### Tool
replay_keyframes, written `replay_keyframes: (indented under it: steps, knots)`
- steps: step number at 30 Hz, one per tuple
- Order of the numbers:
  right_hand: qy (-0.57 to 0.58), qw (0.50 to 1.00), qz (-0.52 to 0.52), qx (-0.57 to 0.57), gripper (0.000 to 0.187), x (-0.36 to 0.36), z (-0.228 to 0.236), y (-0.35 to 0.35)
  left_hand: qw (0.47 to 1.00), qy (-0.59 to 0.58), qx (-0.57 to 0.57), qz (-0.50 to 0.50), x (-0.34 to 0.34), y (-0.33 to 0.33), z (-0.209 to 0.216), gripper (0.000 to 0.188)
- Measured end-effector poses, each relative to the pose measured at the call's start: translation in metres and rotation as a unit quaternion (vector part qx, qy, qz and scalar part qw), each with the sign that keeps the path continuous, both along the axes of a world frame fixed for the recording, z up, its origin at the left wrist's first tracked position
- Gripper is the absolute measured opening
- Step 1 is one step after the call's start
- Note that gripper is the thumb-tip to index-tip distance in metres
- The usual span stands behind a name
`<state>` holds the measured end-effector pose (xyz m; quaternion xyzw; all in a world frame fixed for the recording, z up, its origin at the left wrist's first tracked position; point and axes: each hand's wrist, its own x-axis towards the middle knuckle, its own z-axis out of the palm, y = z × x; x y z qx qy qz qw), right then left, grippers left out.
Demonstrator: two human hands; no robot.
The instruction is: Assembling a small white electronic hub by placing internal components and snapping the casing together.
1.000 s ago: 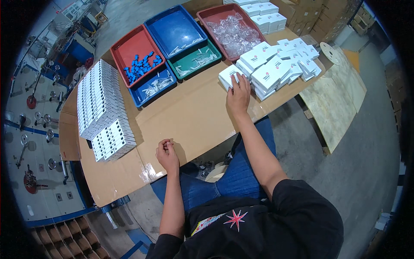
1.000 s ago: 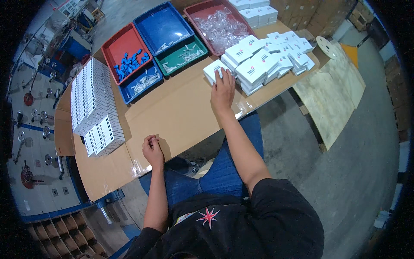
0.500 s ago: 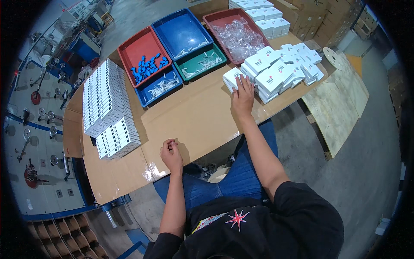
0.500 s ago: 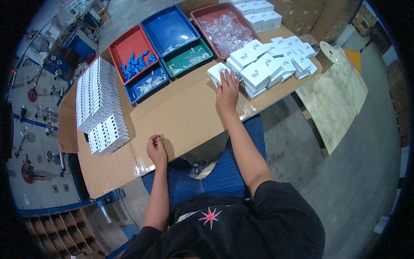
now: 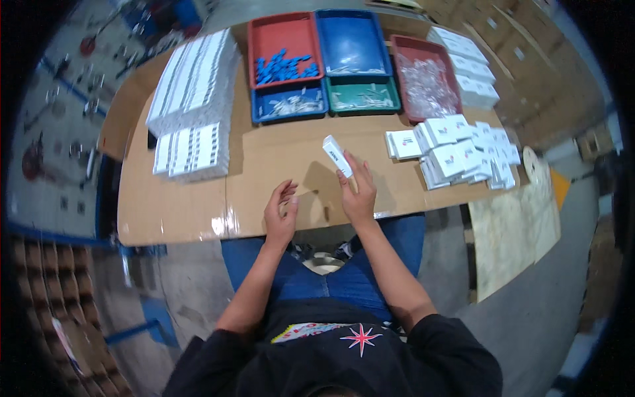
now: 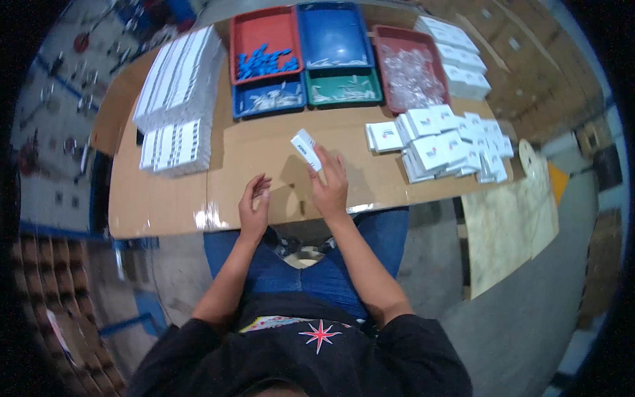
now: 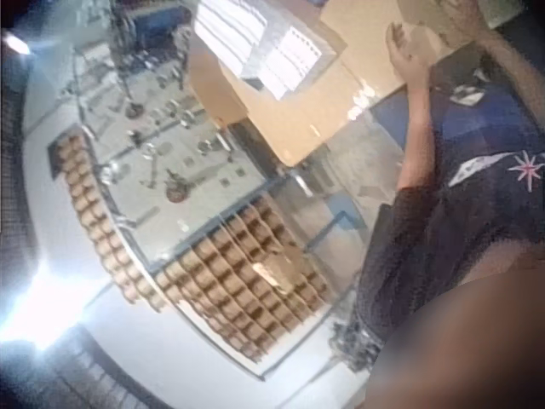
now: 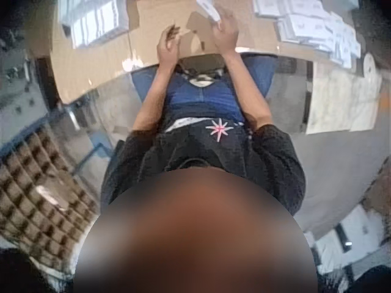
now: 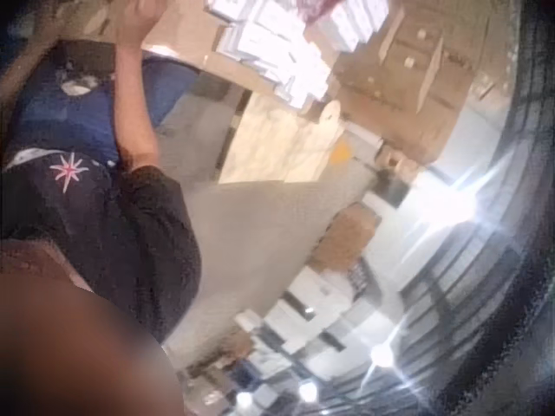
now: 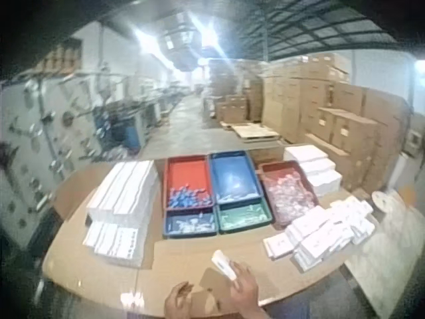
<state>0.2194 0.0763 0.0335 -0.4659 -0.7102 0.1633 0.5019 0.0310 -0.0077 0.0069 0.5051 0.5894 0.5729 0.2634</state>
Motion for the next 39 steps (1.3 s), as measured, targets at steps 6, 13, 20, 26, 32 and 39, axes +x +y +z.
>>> replay_keyframes:
  steps: [6, 13, 20, 26, 32, 39]
  knots:
    - [0.004, 0.979, 0.202, -0.011, 0.053, -0.03, 0.0, -0.042, 0.985, -0.149, 0.025, -0.077, 0.019, -0.003, 0.01, 0.083]
    - [0.022, 0.938, 0.334, -0.09, 0.056, -0.028, 0.013, -0.044, 0.982, -0.158, 0.087, -0.06, 0.006, -0.013, 0.012, 0.082]
    - [0.252, 0.859, 0.33, -0.3, 0.057, -0.032, 0.015, -0.042, 0.985, 0.044, 0.084, -0.142, 0.001, -0.012, 0.012, 0.08]
    - [0.217, 0.878, 0.319, -0.283, 0.06, -0.03, 0.01, -0.047, 0.987, -0.038, 0.035, -0.152, 0.011, -0.016, 0.011, 0.086]
    - [0.18, 0.896, 0.304, -0.268, 0.058, -0.031, 0.015, -0.049, 0.986, 0.016, 0.109, -0.122, 0.009, -0.014, 0.009, 0.066]
    - [0.168, 0.9, 0.278, -0.292, 0.06, -0.03, 0.013, -0.051, 0.986, 0.0, 0.094, -0.135, 0.008, -0.014, 0.007, 0.06]
